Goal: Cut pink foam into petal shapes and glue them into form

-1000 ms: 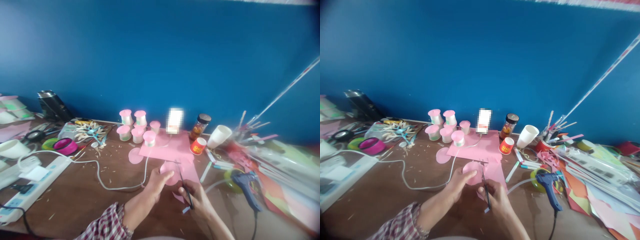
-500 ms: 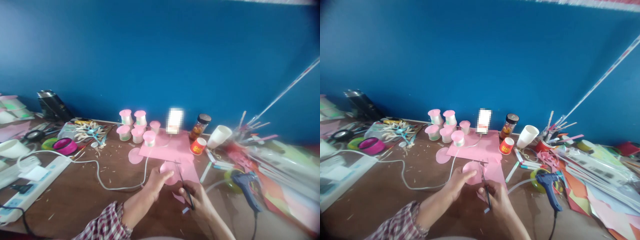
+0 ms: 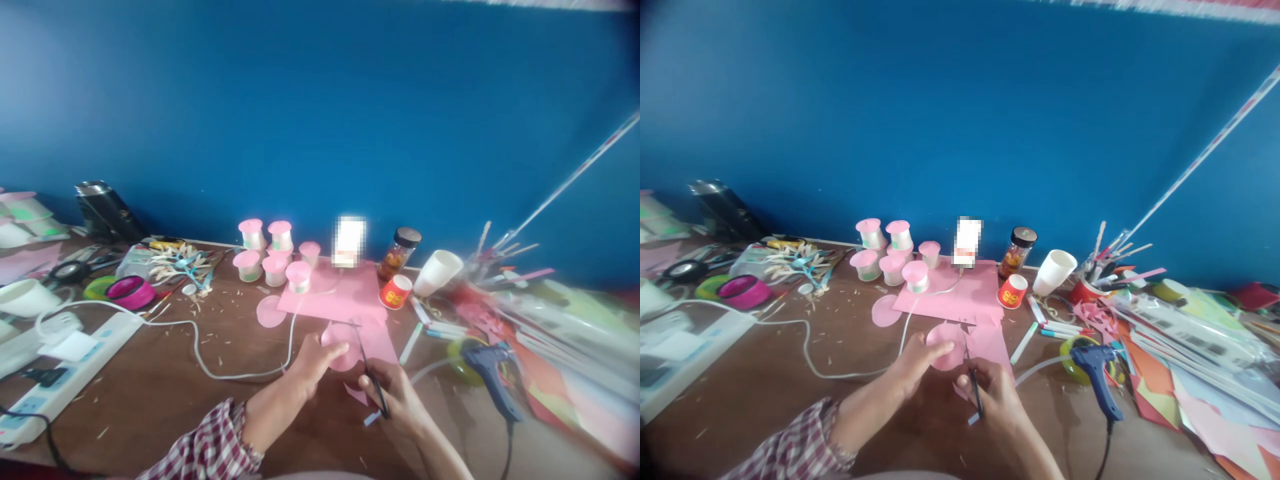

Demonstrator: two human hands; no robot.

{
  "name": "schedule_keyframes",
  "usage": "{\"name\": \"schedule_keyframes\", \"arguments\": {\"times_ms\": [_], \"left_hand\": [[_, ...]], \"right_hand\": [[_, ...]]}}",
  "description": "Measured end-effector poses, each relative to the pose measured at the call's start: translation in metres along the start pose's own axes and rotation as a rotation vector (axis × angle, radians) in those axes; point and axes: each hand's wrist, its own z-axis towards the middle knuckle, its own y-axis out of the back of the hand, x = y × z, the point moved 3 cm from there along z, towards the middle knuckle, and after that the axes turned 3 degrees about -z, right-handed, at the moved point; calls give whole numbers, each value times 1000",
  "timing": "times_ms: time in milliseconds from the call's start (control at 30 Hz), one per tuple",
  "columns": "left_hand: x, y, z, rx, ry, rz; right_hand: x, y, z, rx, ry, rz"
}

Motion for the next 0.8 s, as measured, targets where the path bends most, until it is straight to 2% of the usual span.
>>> {"name": "schedule_keyframes", "arguments": {"times_ms": [367, 800], "left_hand": [[-1, 0, -3, -4, 20, -16], [-4, -1, -4, -24, 44, -4]], "right_hand": [[10, 1, 2, 8, 10, -16], [10, 1, 0, -8, 11, -58]]}}
